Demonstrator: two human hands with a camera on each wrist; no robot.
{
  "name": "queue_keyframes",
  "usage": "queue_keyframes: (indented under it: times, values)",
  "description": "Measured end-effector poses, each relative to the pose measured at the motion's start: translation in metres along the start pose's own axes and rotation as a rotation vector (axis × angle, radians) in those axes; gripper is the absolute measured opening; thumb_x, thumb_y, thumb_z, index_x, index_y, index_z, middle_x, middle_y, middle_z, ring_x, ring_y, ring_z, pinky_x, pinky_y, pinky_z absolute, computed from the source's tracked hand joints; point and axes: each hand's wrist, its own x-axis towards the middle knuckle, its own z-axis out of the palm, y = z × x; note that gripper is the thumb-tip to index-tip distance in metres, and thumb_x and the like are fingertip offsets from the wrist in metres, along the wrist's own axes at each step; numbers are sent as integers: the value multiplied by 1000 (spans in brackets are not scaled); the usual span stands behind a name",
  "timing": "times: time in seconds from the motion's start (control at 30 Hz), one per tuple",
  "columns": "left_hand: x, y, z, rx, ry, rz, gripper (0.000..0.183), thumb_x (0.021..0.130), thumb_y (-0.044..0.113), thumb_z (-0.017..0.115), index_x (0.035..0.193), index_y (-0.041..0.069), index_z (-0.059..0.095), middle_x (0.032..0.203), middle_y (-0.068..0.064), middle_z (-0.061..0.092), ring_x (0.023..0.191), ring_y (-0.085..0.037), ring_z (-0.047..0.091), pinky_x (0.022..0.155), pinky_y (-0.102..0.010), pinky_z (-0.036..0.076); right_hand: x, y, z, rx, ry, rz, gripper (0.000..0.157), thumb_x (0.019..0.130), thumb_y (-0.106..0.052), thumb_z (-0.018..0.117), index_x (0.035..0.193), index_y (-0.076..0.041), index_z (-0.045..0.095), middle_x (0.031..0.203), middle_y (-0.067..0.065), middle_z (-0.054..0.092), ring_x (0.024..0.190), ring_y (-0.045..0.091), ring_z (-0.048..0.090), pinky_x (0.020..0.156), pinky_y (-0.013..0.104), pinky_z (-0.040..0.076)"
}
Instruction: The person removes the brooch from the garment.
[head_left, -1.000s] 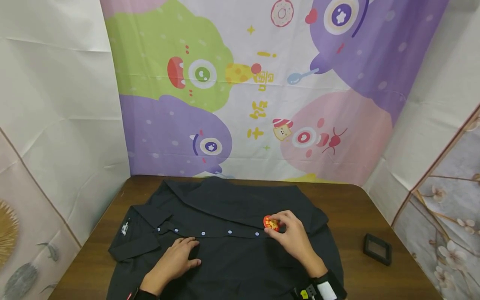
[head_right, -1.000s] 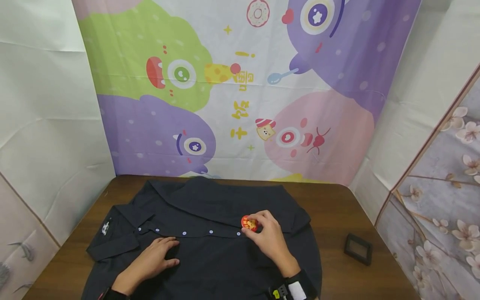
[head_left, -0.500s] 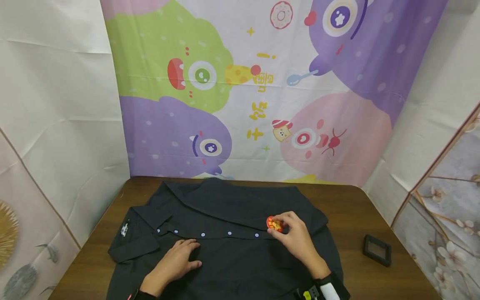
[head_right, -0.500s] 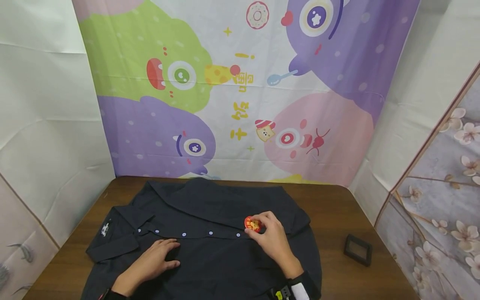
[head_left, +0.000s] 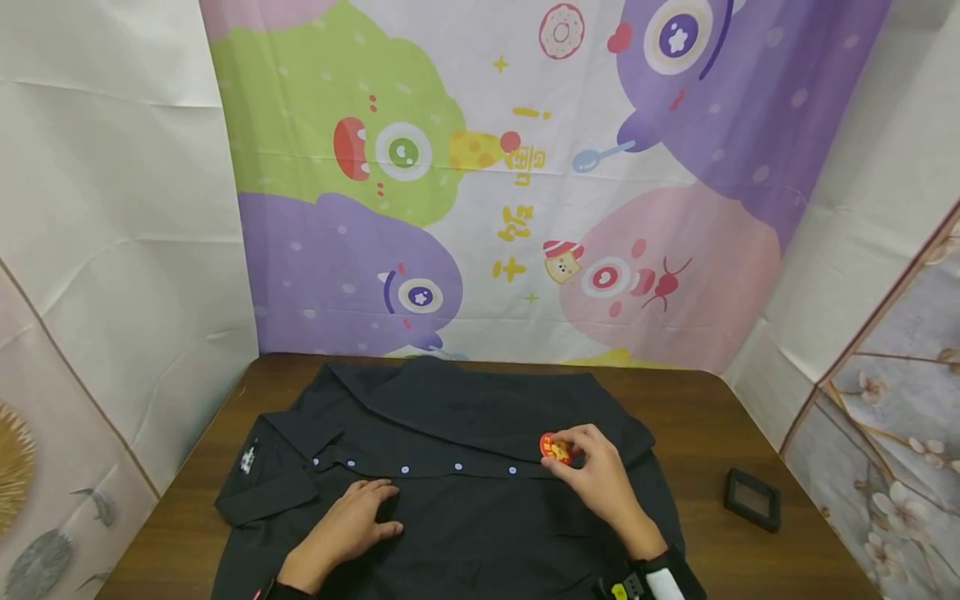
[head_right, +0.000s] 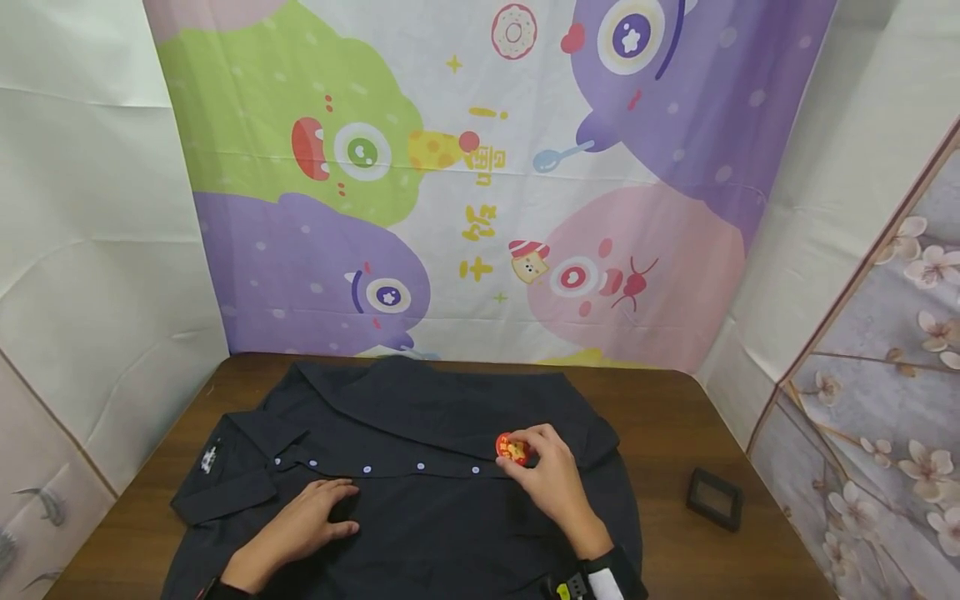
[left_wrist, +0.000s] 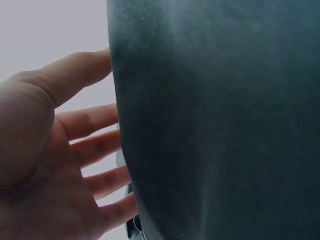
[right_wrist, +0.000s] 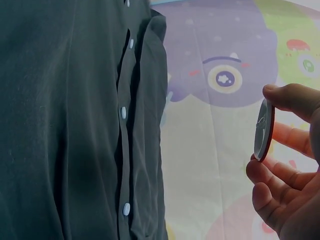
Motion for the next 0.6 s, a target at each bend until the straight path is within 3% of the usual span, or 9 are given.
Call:
queue_keyframes:
  times: [0.1,0.33,0.6]
  values:
    - [0,0,-1,-15,-7,-2,50,80,28,79,120,2,65,132,-15,60,122,-37,52,102,-55,41,0,0,-1,3,9,2,30,70,-17,88,96,-11,74,95,3,64,75,11,57,65,31,51]
    - [0,0,-1,-24,-8,-8,50,80,28,79,121,2,64,132,-16,59,122,-37,51,103,-55,41,-1,3,-2,-1,30,-2,31,69,-16,88,96,-10,75,94,3,64,73,13,57,65,21,45]
    - [-1,0,-1,-24,2,0,50,80,27,79,121,2,64,132,-18,59,123,-39,51,103,-55,41,-2,11,-5,-10,56,-29,28,69,-15,88,94,-11,75,92,3,65,71,11,55,62,21,43]
